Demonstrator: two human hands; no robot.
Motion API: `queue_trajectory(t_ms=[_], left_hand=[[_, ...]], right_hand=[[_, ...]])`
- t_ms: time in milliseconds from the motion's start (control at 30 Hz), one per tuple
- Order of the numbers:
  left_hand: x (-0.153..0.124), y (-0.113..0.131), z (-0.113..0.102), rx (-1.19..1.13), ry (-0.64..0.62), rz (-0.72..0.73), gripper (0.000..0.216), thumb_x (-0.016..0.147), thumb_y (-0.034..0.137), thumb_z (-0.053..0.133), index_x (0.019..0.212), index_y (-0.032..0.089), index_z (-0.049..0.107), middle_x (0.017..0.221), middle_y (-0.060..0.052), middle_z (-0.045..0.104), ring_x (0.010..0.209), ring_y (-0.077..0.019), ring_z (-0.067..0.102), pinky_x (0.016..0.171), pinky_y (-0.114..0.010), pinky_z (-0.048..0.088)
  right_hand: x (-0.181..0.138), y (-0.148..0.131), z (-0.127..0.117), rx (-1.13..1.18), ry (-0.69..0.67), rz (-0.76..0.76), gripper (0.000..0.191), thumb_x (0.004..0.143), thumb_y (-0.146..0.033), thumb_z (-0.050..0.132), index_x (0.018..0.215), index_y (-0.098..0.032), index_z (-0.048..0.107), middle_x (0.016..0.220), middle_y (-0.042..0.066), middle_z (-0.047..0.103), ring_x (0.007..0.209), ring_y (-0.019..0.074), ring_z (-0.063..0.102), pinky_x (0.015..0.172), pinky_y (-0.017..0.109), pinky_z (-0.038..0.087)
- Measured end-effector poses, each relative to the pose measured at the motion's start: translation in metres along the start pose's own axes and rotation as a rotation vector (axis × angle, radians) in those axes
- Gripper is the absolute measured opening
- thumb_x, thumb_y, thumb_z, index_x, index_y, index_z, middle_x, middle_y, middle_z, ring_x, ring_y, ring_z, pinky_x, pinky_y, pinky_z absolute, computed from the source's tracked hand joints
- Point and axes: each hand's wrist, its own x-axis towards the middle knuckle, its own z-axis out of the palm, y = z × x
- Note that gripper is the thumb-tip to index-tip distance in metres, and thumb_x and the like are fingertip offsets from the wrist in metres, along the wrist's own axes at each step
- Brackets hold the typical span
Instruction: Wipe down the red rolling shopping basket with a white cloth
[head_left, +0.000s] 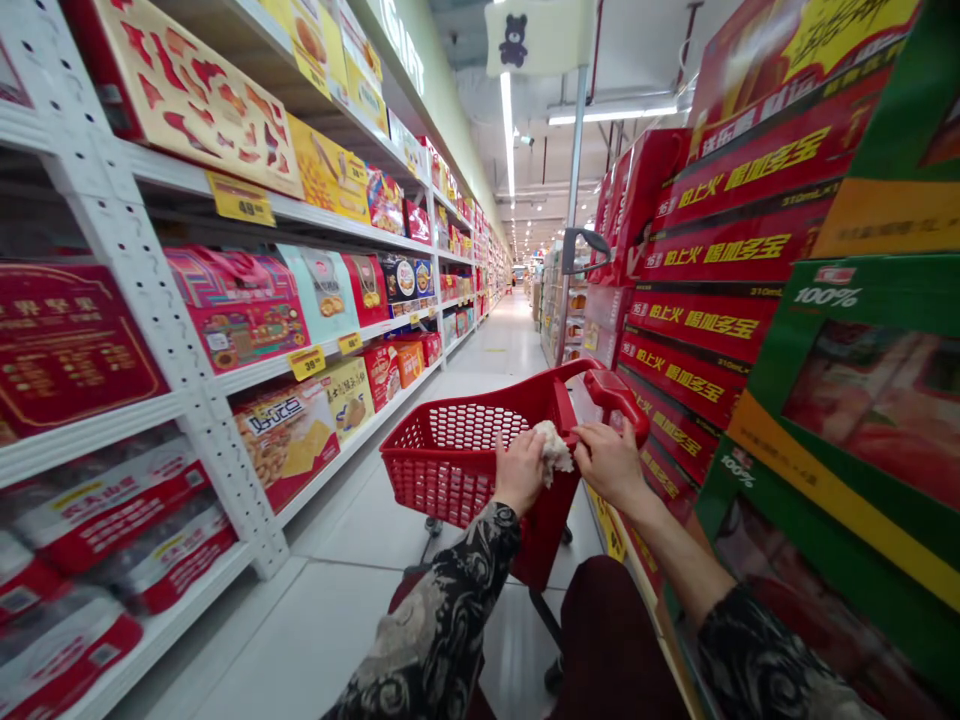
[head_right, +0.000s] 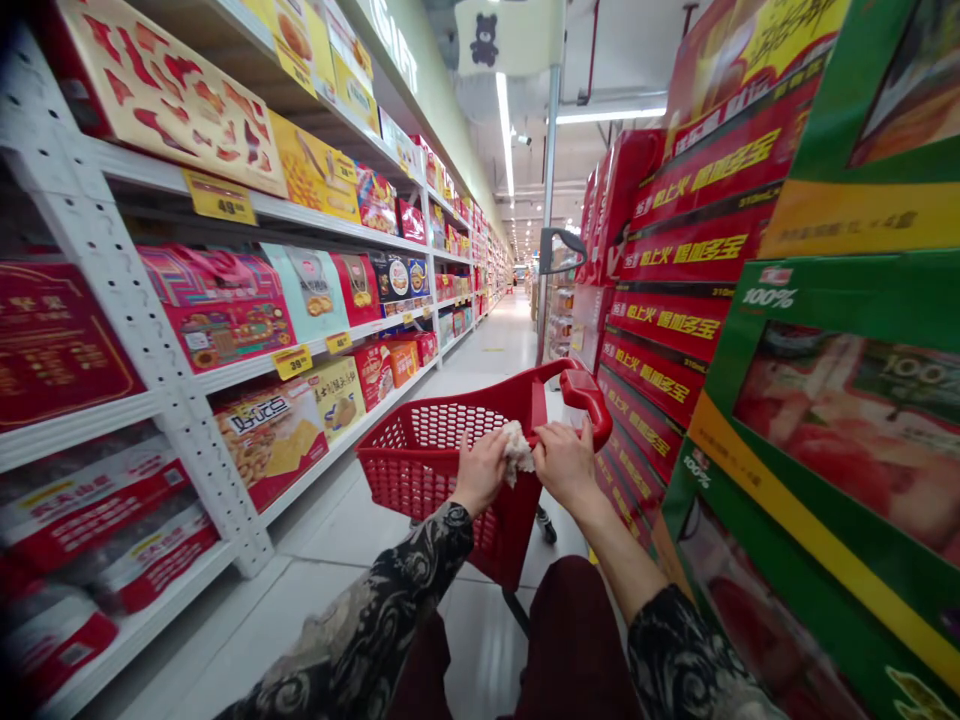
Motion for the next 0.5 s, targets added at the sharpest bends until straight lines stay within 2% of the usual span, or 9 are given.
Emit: queue_trajectory(t_ms=[100,300,367,500], left_hand=[[0.001,0.002,0.003,-0.002,0.010,0.032,0.037,0.086,0.022,0.039,0.122,0.026,0.047,0.130,-0.004,0.052,0.118,-0.0187,0.046,0.109,-0.053,0.012],[-0.009,-0.033,-0.002,0.066,-0.033,-0.142,0.037,0.086,0.020,0.037,0.120,0.029,0.047,0.123,-0.003,0.057,0.110,-0.0191,0.051,0.107,-0.056,0.014],[-0.010,-0.031,-0.002,0.071,-0.041,-0.132,0.035,0.086,0.020,0.038,0.118,0.029,0.048,0.121,-0.002,0.058,0.109,-0.0190,0.052,0.107,-0.055,0.013],[-0.006,-0.011,0.004,0.039,-0.025,-0.051,0.034,0.086,0.021,0.040,0.119,0.027,0.047,0.122,-0.003,0.057,0.109,-0.0182,0.052,0.109,-0.053,0.012]], right_hand=[[-0.003,-0.002,0.002,-0.010,-0.006,-0.034,0.030,0.079,-0.019,0.041,0.098,-0.019,0.065,0.107,0.008,0.066,0.106,0.0233,0.055,0.106,0.052,0.008],[-0.009,0.011,0.002,0.006,0.004,-0.061,0.032,0.078,-0.018,0.041,0.098,-0.022,0.065,0.108,0.006,0.066,0.105,0.0220,0.055,0.107,0.051,0.009],[-0.010,0.014,0.002,0.004,0.027,-0.057,0.032,0.078,-0.019,0.041,0.098,-0.022,0.065,0.108,0.006,0.066,0.105,0.0218,0.056,0.107,0.051,0.008],[-0.012,0.017,0.001,-0.006,0.059,-0.028,0.031,0.078,-0.020,0.042,0.097,-0.021,0.066,0.106,0.006,0.067,0.103,0.0225,0.057,0.107,0.052,0.008]])
